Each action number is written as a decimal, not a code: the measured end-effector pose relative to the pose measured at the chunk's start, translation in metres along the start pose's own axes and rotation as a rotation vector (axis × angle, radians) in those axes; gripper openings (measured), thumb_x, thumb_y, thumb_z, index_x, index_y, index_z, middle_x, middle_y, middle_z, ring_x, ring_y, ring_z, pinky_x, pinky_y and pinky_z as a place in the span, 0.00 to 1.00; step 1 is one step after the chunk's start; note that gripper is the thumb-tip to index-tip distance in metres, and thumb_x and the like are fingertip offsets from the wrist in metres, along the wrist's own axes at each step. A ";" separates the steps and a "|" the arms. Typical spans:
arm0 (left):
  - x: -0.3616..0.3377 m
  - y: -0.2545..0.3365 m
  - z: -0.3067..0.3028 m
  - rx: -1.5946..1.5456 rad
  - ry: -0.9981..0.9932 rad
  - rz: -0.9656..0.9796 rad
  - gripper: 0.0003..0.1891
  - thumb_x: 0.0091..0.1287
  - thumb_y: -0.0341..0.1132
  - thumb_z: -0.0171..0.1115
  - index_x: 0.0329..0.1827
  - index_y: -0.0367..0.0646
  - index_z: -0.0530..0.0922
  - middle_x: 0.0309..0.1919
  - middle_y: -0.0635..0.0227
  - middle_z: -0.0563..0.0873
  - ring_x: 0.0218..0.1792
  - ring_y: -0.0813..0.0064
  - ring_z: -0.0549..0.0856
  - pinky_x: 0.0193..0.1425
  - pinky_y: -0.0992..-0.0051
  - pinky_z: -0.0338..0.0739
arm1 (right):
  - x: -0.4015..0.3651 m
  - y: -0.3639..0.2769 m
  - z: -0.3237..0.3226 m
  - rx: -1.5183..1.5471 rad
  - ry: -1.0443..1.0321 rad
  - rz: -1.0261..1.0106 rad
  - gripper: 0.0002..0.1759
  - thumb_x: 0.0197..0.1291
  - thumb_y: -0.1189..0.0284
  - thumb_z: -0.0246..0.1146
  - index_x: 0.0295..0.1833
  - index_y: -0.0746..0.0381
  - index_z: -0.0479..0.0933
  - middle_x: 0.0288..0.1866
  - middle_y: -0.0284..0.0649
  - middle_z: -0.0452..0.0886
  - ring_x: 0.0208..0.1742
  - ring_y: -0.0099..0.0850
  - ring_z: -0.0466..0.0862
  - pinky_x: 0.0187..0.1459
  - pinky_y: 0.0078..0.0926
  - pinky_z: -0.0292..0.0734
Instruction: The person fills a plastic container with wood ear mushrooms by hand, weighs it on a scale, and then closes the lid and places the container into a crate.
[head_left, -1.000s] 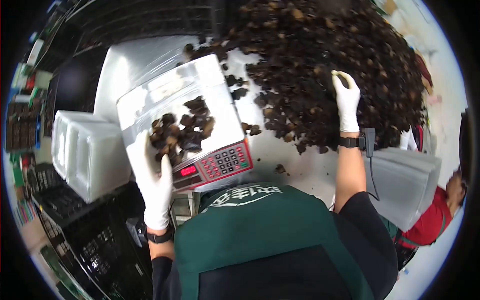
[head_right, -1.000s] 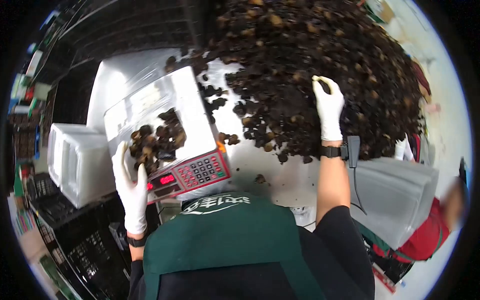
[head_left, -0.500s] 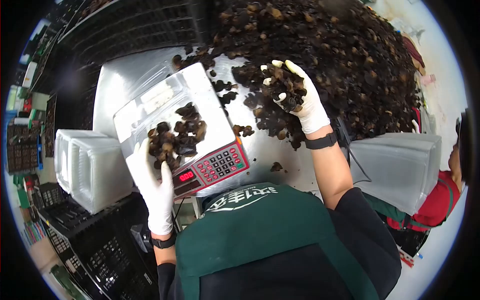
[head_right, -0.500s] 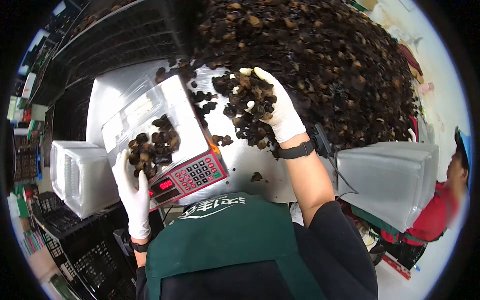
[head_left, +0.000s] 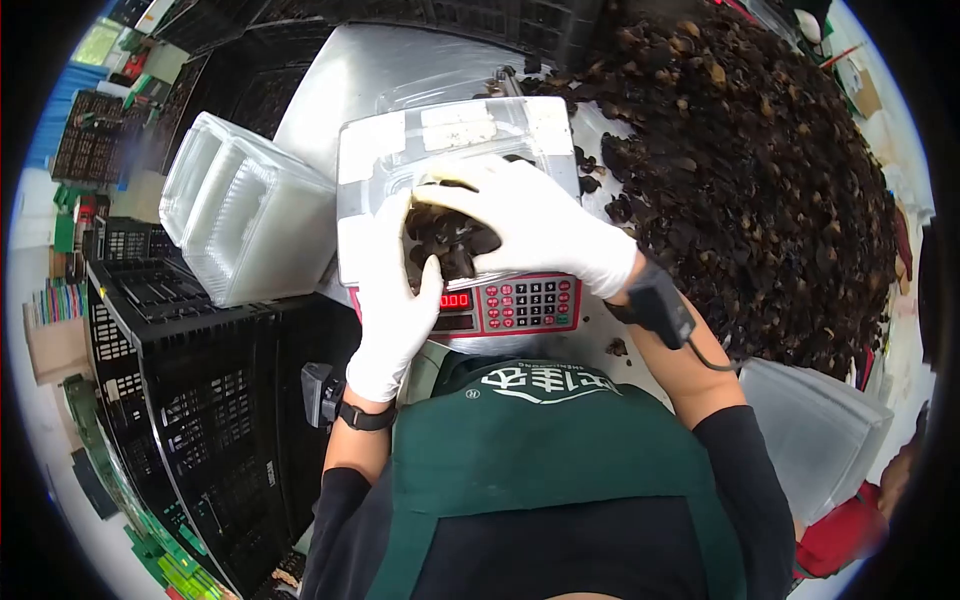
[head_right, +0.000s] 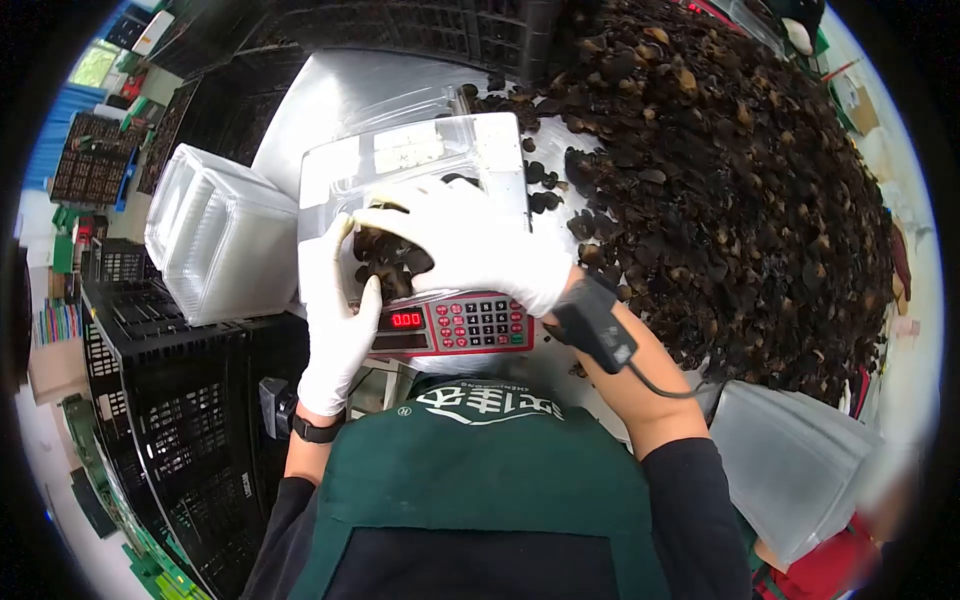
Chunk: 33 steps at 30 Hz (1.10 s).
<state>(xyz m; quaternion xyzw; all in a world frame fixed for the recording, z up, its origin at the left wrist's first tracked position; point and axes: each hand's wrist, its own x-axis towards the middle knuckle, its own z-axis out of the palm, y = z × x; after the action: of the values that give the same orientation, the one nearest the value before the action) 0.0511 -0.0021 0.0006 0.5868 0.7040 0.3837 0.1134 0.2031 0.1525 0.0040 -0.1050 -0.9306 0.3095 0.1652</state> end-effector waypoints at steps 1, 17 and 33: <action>0.001 -0.001 -0.003 0.022 -0.013 0.001 0.37 0.58 0.19 0.60 0.76 0.38 0.65 0.64 0.51 0.75 0.66 0.54 0.74 0.74 0.61 0.66 | -0.002 -0.002 -0.004 0.022 0.042 0.006 0.44 0.48 0.62 0.75 0.74 0.55 0.70 0.75 0.46 0.71 0.74 0.46 0.70 0.74 0.44 0.66; 0.030 -0.037 -0.052 0.094 0.188 -0.051 0.29 0.67 0.28 0.64 0.72 0.37 0.70 0.64 0.49 0.79 0.66 0.55 0.78 0.72 0.63 0.71 | -0.144 0.050 -0.012 0.202 0.641 0.777 0.16 0.68 0.77 0.63 0.61 0.62 0.82 0.55 0.36 0.87 0.51 0.22 0.83 0.56 0.21 0.77; 0.166 -0.118 0.015 0.440 0.036 -0.052 0.36 0.61 0.31 0.68 0.74 0.37 0.68 0.41 0.59 0.88 0.43 0.64 0.88 0.49 0.68 0.82 | -0.076 -0.025 0.026 -0.152 0.404 0.139 0.10 0.56 0.72 0.70 0.44 0.63 0.84 0.42 0.38 0.85 0.48 0.37 0.83 0.53 0.39 0.78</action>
<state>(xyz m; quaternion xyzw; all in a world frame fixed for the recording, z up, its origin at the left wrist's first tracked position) -0.0742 0.1536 -0.0410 0.5720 0.7877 0.2280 -0.0203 0.2615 0.0963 -0.0188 -0.2407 -0.8897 0.2217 0.3183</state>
